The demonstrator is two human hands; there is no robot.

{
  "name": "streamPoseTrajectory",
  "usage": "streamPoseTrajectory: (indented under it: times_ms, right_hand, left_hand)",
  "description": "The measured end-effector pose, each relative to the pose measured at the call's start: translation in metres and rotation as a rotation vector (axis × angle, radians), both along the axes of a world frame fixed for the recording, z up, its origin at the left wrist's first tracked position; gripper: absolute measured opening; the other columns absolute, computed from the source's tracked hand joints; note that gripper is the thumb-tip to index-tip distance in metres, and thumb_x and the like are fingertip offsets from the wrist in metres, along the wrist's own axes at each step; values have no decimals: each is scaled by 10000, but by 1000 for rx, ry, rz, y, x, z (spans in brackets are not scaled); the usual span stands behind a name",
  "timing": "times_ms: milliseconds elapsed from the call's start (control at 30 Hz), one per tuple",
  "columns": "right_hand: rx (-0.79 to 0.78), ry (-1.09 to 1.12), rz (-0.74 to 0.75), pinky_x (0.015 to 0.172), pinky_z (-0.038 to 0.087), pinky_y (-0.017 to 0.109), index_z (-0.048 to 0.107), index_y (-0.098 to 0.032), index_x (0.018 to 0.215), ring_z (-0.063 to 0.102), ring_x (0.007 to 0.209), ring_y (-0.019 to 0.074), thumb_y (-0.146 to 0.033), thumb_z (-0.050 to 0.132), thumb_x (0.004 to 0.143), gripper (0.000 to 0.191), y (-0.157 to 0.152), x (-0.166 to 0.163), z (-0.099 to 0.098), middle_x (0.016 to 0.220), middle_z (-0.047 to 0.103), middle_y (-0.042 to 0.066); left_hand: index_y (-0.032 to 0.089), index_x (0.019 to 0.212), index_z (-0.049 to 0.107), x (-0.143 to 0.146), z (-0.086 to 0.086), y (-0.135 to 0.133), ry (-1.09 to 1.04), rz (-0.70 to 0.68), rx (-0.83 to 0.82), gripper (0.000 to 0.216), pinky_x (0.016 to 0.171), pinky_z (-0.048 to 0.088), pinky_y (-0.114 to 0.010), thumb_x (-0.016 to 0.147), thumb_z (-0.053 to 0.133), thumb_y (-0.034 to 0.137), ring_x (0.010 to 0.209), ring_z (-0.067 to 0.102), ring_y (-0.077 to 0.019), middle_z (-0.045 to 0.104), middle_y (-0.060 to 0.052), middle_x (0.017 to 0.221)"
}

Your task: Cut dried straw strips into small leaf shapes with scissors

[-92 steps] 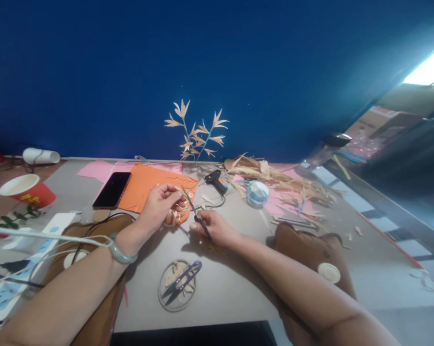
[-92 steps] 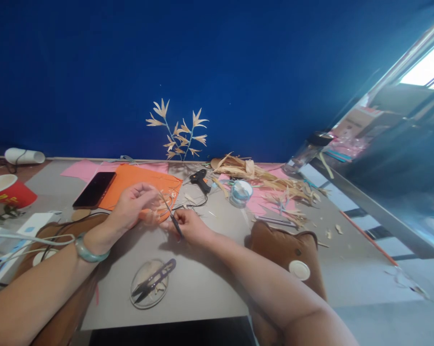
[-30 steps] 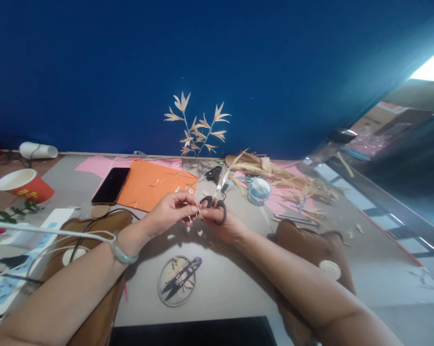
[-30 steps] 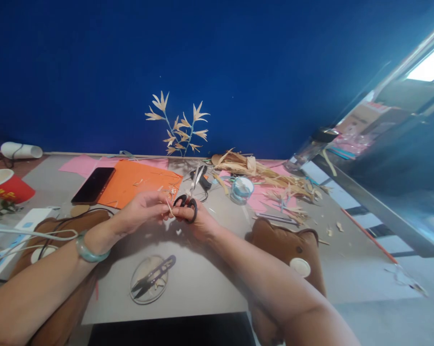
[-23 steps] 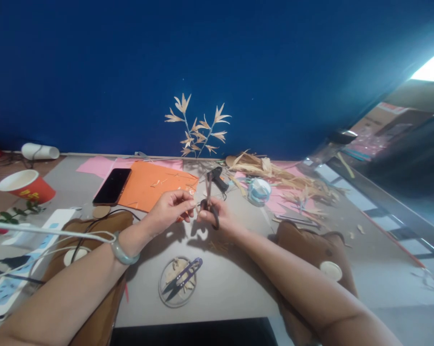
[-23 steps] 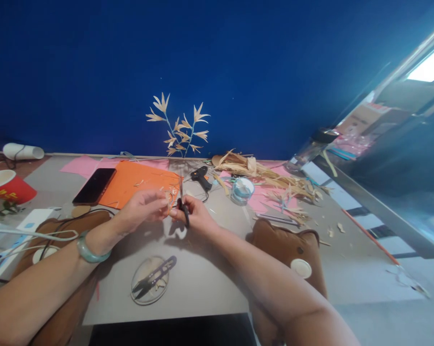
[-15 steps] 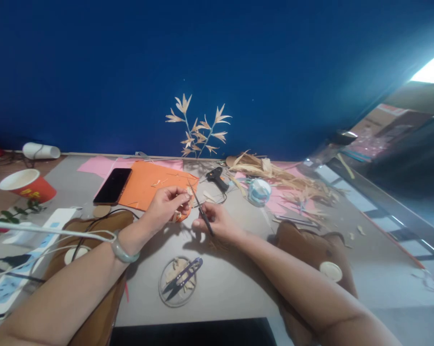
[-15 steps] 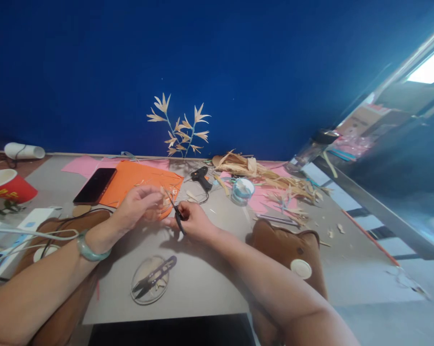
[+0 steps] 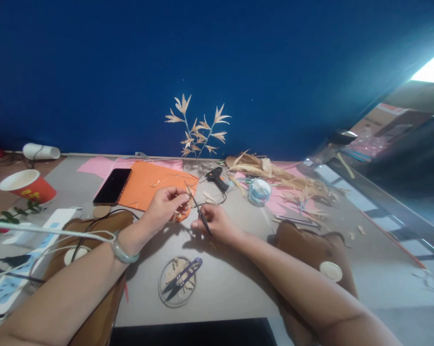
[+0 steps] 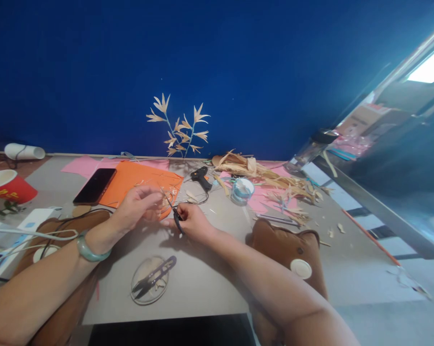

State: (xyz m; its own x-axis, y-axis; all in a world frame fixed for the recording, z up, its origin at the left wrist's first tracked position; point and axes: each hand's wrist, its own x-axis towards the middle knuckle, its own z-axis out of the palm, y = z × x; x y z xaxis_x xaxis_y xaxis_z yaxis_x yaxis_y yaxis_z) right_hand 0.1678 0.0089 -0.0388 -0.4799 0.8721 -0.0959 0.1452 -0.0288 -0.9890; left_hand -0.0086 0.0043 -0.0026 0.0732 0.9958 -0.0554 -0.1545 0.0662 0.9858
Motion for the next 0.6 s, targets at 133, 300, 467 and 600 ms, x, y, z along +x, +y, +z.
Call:
streamPoseTrajectory:
  times_ms: [133,300,467,600]
  right_hand:
    - [-21,9,-15,403,325,191,402,-193,604,466,410,85,-474,815,563,501,0,0,0,445,505,-64]
    - [-13,-14,-34,391,311,193,406,-195,591,445,391,80,-492,793,589,488,0,-2,0,426,504,-64]
    - [75,3,-104,392,290,200,387,-202,565,398,380,72,-489,766,628,479,1,-1,7,411,470,-69]
    - [289,-4,-331,465,366,224,424,-206,623,479,458,101,-432,752,649,400,10,15,25,500,548,-43]
  left_hand:
    - [134,704,603,0,0,0,-10,0,-5,246,474,464,-197,675,726,346,484,532,-68,577,26,575]
    - [136,689,591,1,1,-1,-19,10,-29,267,484,472,-209,670,733,362,495,535,-75,573,24,575]
    - [140,674,571,-1,1,1,39,-9,13,238,467,420,-194,716,678,348,481,506,-70,559,24,558]
    - [144,636,573,-7,7,-1,258,-325,78,198,456,350,-185,755,615,296,442,436,-57,522,37,504]
